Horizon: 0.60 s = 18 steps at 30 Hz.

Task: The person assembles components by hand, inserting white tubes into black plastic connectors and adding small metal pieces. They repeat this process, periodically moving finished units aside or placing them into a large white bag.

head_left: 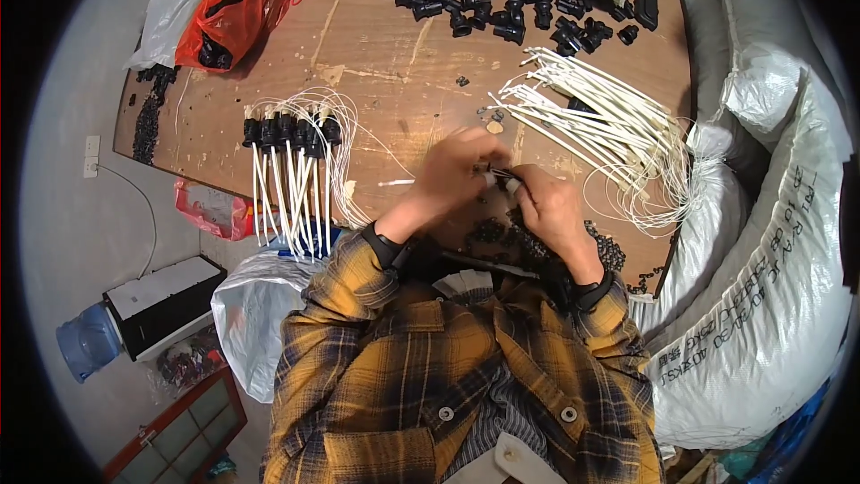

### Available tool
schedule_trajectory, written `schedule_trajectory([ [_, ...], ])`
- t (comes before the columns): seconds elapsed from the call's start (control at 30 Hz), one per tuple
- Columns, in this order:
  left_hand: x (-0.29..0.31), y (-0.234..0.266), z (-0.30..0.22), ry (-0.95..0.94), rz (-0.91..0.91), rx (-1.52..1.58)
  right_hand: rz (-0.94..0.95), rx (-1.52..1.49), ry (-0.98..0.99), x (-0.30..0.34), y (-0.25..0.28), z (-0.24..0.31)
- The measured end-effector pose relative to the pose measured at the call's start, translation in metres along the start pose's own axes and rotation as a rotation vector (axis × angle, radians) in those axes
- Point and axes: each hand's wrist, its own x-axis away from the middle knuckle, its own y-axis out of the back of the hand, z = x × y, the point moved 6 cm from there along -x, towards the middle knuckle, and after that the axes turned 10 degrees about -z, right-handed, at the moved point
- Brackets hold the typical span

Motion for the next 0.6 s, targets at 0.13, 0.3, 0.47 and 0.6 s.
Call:
schedule_trajectory([
  [0.13, -0.001, 0.005, -0.017, -0.252, -0.099, -0.029, -0.046, -0.136, -0.088, -0.001, 0.003, -0.001],
  [0.3, -0.015, -0.002, 0.011, -0.151, -0.132, -0.083, 0.008, -0.077, -0.237, 0.007, -0.002, -0.020],
  [0.47, -0.070, 0.034, 0.079, -0.011, -0.517, -0.389, -0.083, -0.168, -0.491, 0.011, 0.008, -0.035],
  [0.6, -0.081, 0.032, 0.089, 0.073, -0.439, -0.464, -0.125, -0.153, -0.493, 0.020, 0.014, -0.045],
])
